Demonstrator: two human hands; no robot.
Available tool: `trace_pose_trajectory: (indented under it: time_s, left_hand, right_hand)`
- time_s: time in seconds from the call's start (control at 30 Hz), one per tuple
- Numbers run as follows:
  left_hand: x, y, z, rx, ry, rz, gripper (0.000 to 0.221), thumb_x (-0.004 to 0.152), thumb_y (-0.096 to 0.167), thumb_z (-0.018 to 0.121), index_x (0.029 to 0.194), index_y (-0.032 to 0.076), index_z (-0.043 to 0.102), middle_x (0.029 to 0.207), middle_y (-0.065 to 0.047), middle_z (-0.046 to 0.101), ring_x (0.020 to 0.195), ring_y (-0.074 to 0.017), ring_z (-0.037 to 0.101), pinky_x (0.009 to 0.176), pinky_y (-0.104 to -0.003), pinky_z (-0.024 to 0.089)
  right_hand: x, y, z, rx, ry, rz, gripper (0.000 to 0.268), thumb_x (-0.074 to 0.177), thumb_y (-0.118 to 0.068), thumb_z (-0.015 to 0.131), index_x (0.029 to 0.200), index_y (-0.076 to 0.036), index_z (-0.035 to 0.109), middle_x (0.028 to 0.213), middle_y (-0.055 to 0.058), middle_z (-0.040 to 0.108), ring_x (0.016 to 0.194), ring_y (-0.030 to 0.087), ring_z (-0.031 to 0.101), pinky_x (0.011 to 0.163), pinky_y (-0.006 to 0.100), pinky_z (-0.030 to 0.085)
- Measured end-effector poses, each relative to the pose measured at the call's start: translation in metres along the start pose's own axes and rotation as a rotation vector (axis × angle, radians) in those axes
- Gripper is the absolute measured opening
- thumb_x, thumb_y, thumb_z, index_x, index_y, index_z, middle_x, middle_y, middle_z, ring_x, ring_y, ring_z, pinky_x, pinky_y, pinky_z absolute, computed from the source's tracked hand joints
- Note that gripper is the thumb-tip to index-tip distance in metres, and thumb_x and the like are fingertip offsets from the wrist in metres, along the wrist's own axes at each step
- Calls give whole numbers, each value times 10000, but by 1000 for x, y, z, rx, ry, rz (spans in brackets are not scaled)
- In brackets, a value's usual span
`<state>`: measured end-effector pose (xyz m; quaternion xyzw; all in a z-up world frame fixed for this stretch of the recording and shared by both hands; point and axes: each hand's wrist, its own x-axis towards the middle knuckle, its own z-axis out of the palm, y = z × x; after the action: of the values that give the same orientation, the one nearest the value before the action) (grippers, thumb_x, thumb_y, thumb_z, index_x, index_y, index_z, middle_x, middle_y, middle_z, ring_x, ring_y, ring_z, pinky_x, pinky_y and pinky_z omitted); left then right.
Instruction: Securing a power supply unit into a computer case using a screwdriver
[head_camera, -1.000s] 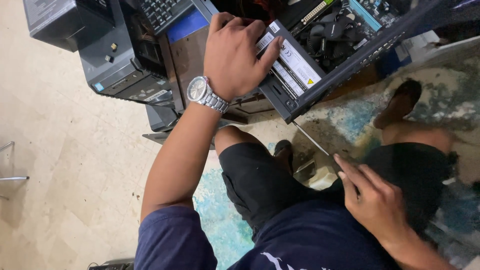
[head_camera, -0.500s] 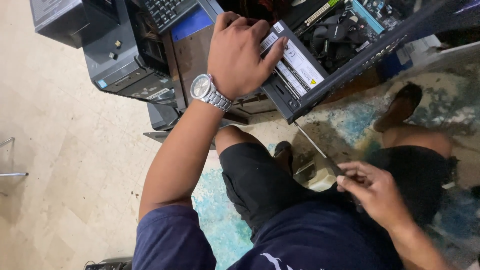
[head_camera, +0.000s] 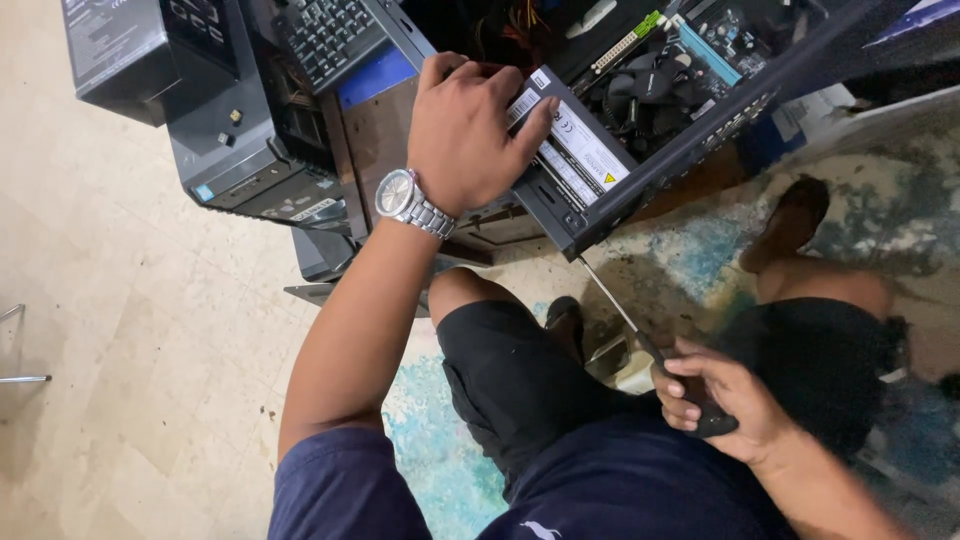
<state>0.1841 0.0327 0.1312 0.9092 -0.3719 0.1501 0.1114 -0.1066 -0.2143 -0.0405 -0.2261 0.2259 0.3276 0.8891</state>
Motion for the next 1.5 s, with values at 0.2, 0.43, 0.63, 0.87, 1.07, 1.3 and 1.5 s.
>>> trace_pose_trajectory:
  time_s: [0.2, 0.43, 0.63, 0.87, 1.07, 1.3, 1.5]
  left_hand:
    - [0, 0, 0, 5, 6, 0, 564, 1046, 517, 389, 858, 67, 671, 775, -101, 722, 793, -322, 668, 947, -488, 364]
    - [-1, 0, 2, 5, -3, -16, 563, 1039, 529, 389, 877, 74, 679, 777, -111, 723, 821, -327, 680, 956, -488, 359]
    - [-1, -1, 4, 18, 27, -3, 574, 1042, 531, 385, 957, 81, 730, 707, -91, 704, 774, -312, 666, 942, -474, 366]
    - [-2, -1, 1, -69, -4, -20, 508, 1052, 519, 417, 1424, 189, 519, 958, -39, 752, 927, -286, 668, 1075, -497, 356]
    - [8, 9, -9, -183, -143, -127, 645, 941, 683, 447, 1355, 210, 593, 757, -1, 730, 971, -294, 691, 1202, -607, 119]
    - [12, 13, -10, -144, -143, -202, 687, 862, 768, 528, 1243, 218, 682, 639, 21, 708, 929, -248, 708, 1195, -575, 163]
    - [13, 15, -13, -135, -166, -216, 724, 855, 785, 502, 1260, 213, 685, 625, 12, 706, 946, -244, 716, 1208, -566, 144]
  right_hand:
    - [-7, -3, 26, -630, 413, -291, 308, 831, 129, 743, 1132, 95, 686, 801, 196, 614, 639, 325, 674, 559, 398, 546]
    - [-25, -3, 51, -1647, 562, -604, 449, 959, -308, 604, 1375, -156, 682, 1368, 74, 702, 1276, 237, 661, 1031, 381, 557]
    - [-13, -20, 27, -395, 347, -167, 555, 887, 24, 618, 1439, 84, 618, 726, 215, 547, 456, 226, 448, 406, 353, 369]
    - [-67, -45, 84, -1568, 683, -365, 511, 886, -266, 703, 1393, -334, 707, 1061, -12, 829, 893, 133, 770, 724, 325, 654]
    - [-99, -54, 97, -2079, 838, -1098, 389, 953, -139, 795, 1342, -128, 790, 1136, 65, 803, 959, 134, 755, 820, 313, 620]
    - [-96, -61, 93, -2237, 898, -1083, 414, 950, -214, 792, 1362, -248, 779, 1090, -56, 806, 886, 36, 731, 778, 282, 618]
    - [-90, -65, 80, -2233, 826, -1057, 479, 932, -236, 759, 1408, -269, 717, 1052, -54, 800, 855, 52, 731, 802, 297, 642]
